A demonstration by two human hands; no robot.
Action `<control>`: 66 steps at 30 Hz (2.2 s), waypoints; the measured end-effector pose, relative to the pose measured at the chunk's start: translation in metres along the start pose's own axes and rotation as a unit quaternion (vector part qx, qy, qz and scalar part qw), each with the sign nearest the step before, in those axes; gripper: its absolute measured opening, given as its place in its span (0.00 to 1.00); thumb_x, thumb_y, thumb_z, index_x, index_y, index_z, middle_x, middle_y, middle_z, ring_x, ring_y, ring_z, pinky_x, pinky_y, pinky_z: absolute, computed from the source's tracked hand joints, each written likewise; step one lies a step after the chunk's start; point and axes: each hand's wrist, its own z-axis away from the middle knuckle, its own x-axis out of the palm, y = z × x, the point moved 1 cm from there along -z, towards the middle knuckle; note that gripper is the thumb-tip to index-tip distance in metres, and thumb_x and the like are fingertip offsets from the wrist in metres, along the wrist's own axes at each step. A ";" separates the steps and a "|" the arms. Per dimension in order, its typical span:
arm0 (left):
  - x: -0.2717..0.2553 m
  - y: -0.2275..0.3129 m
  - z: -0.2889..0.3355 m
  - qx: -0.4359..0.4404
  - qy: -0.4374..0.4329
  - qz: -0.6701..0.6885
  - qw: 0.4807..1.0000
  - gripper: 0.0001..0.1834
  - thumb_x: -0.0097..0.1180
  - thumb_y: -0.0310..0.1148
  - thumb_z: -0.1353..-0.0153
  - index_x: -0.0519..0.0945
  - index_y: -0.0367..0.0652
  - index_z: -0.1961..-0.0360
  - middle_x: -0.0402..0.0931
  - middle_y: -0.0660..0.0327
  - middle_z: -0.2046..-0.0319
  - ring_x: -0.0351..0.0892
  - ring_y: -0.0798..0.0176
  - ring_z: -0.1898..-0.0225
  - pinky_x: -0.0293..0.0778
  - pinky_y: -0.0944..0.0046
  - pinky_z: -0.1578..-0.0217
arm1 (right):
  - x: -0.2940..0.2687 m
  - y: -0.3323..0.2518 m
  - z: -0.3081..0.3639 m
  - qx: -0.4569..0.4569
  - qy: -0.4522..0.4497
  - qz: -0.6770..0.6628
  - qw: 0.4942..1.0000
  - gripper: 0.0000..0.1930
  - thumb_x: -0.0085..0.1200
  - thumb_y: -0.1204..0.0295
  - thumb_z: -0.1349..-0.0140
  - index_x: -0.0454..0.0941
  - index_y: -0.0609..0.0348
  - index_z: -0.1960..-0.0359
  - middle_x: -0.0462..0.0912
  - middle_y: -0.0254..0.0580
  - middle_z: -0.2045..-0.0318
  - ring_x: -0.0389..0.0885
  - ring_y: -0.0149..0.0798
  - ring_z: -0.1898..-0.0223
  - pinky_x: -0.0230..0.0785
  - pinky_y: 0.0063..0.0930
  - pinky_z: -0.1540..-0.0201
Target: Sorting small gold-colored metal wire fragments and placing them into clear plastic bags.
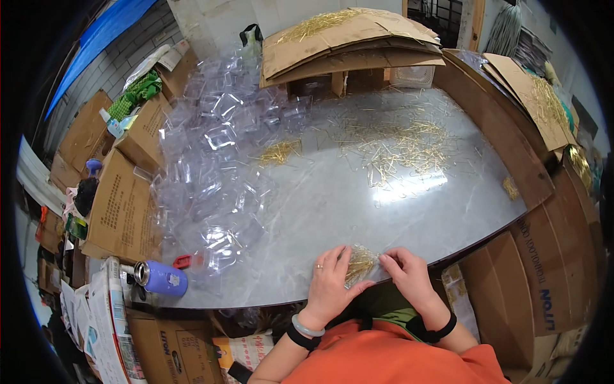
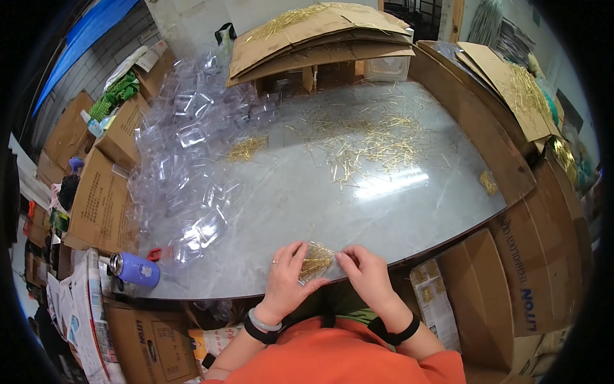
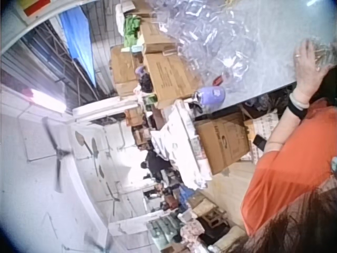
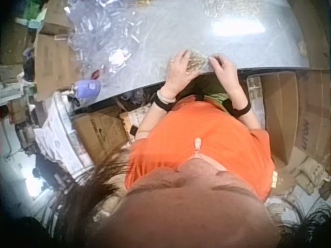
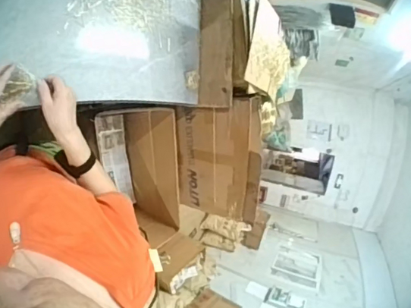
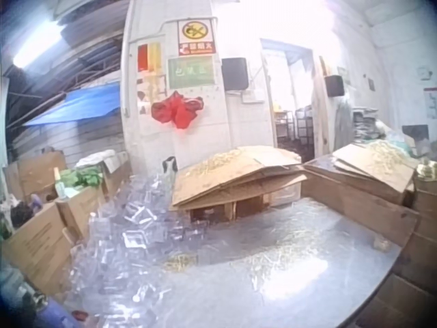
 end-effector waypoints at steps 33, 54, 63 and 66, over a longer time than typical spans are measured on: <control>-0.002 -0.013 0.003 -0.031 0.023 0.126 0.991 0.33 0.79 0.37 0.52 0.76 0.36 0.49 0.77 0.47 0.45 0.76 0.41 0.43 0.74 0.49 0.42 | 0.007 -0.034 -0.063 -0.315 -0.142 0.252 0.904 0.15 0.58 0.78 0.40 0.83 0.51 0.51 0.79 0.46 0.45 0.83 0.53 0.48 0.78 0.41 0.51; 0.004 -0.015 0.010 -0.060 0.013 0.160 0.985 0.45 0.79 0.37 0.51 0.65 0.36 0.37 0.72 0.44 0.45 0.73 0.39 0.42 0.73 0.48 0.42 | 0.005 -0.058 -0.049 -0.351 -0.145 0.264 0.887 0.08 0.62 0.67 0.44 0.84 0.57 0.65 0.78 0.44 0.71 0.84 0.50 0.68 0.77 0.44 0.65; 0.006 -0.018 0.010 -0.057 0.019 0.155 0.986 0.47 0.81 0.37 0.53 0.65 0.36 0.36 0.75 0.48 0.43 0.79 0.46 0.43 0.75 0.52 0.42 | 0.028 -0.044 -0.046 -0.299 -0.043 0.234 0.924 0.05 0.63 0.70 0.43 0.84 0.57 0.71 0.79 0.44 0.71 0.83 0.51 0.70 0.77 0.44 0.67; 0.005 -0.016 0.009 -0.055 0.023 0.140 0.988 0.47 0.80 0.37 0.52 0.65 0.36 0.35 0.75 0.47 0.43 0.78 0.47 0.43 0.76 0.52 0.42 | 0.024 -0.049 -0.042 -0.269 -0.042 0.126 0.954 0.04 0.64 0.71 0.41 0.85 0.57 0.68 0.80 0.43 0.70 0.83 0.51 0.70 0.77 0.43 0.65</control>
